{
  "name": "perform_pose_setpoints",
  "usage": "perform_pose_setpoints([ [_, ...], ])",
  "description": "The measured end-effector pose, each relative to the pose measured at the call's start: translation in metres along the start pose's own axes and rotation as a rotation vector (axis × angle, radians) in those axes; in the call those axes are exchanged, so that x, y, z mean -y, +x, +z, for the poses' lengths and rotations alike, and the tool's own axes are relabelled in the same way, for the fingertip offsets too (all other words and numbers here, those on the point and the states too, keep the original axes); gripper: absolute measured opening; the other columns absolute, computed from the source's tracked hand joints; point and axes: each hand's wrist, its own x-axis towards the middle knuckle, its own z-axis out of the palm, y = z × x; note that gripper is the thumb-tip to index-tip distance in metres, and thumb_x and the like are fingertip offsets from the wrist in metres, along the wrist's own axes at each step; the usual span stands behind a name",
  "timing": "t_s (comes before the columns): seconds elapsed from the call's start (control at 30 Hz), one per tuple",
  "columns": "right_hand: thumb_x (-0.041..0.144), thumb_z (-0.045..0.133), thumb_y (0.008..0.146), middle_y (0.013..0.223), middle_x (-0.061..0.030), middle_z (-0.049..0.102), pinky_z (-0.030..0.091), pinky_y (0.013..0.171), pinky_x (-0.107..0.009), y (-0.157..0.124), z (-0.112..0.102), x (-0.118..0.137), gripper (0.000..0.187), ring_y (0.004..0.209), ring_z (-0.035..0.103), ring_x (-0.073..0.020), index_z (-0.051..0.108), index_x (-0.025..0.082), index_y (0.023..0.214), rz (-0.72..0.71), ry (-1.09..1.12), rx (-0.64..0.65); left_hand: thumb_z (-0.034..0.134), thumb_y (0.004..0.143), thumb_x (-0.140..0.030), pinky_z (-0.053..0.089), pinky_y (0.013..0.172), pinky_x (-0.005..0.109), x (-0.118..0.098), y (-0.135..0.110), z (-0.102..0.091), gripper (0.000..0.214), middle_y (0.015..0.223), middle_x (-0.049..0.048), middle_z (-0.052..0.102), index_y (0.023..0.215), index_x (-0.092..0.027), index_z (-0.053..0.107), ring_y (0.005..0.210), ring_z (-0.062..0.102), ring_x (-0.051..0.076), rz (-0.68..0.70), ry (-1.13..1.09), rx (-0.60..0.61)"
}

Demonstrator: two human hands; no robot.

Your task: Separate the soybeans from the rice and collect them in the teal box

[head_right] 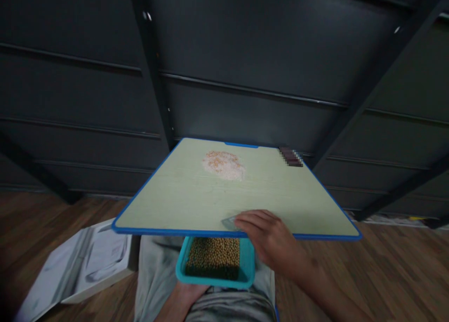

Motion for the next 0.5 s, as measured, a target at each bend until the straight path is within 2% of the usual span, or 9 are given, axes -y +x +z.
perform_pose_setpoints([
  [0.1,0.003,0.051,0.097,0.141,-0.0032,0.069,0.052,0.113,-0.057,-0.024,-0.010,-0.025,0.060,0.130,0.066,-0.0251,0.057,0.036,0.148,0.051,0.005,-0.047,0.067,0.088,-0.039,0.048,0.114,0.048,0.004,-0.001,-0.015,0.020,0.108,0.0018,0.085,0.091,-0.027,0.083,0.126,0.068,0.031,-0.042,-0.043,0.013],
  [0.17,0.002,0.049,0.098,0.141,-0.0022,0.069,0.052,0.114,-0.058,-0.031,-0.016,-0.042,0.061,0.129,0.067,-0.0251,0.059,0.036,0.147,0.068,-0.001,-0.047,0.062,0.092,-0.036,0.046,0.116,0.049,0.005,0.000,-0.020,0.024,0.106,0.0018,0.085,0.092,-0.026,0.084,0.124,0.069,0.031,-0.049,-0.074,0.033],
  [0.23,0.003,0.049,0.098,0.143,-0.0012,0.068,0.052,0.115,-0.054,-0.029,-0.019,-0.058,0.059,0.132,0.065,-0.0240,0.061,0.035,0.146,0.079,0.008,-0.019,0.060,0.094,-0.035,0.044,0.118,0.050,0.006,0.001,-0.021,0.026,0.107,0.0036,0.085,0.095,-0.024,0.084,0.123,0.070,0.030,-0.053,-0.097,0.057],
  [0.4,0.017,0.049,0.106,0.138,0.0015,0.071,0.050,0.118,-0.047,0.014,-0.015,-0.087,0.040,0.132,0.065,-0.0207,0.071,0.034,0.135,0.111,0.102,0.000,0.057,0.097,-0.039,0.042,0.120,0.049,0.005,0.001,-0.020,0.031,0.103,0.0052,0.086,0.107,-0.023,0.083,0.122,0.071,0.029,-0.070,-0.069,0.053],
  [0.5,0.023,0.052,0.106,0.133,0.0013,0.074,0.050,0.117,-0.046,0.047,-0.012,-0.101,0.034,0.128,0.068,-0.0209,0.075,0.033,0.128,0.110,0.151,0.001,0.060,0.095,-0.038,0.045,0.118,0.048,0.006,0.001,-0.027,0.027,0.097,0.0022,0.086,0.100,-0.026,0.084,0.122,0.071,0.029,-0.060,-0.041,0.023],
])
